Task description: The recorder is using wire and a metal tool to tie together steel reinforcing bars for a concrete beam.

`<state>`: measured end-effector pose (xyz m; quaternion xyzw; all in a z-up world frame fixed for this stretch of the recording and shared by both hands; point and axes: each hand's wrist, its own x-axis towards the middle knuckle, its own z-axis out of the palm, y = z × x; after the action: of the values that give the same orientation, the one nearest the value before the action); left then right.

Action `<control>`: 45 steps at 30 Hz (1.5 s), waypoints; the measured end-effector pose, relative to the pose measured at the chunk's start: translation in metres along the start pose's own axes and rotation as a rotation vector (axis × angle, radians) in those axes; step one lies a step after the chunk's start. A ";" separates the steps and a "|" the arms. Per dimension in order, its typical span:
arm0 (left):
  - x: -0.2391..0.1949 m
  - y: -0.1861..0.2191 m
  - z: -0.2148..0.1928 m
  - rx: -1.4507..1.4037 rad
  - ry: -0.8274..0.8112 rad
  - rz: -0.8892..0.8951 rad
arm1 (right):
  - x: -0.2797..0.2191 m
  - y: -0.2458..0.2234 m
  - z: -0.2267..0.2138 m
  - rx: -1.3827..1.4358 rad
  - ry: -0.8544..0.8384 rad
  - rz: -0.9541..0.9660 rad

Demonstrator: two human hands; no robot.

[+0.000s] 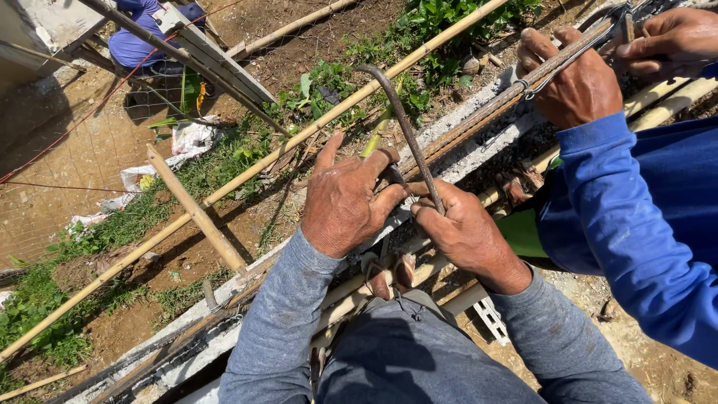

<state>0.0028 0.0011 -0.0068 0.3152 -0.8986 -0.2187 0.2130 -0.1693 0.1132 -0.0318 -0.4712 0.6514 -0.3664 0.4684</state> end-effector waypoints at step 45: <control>-0.068 0.020 0.086 -0.093 0.170 -0.328 | 0.003 0.001 -0.019 -0.179 -0.130 0.017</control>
<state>-0.0029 0.0819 -0.0830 0.4647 -0.8028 -0.2642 0.2639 -0.1882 0.1115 -0.0280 -0.5284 0.6537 -0.2714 0.4688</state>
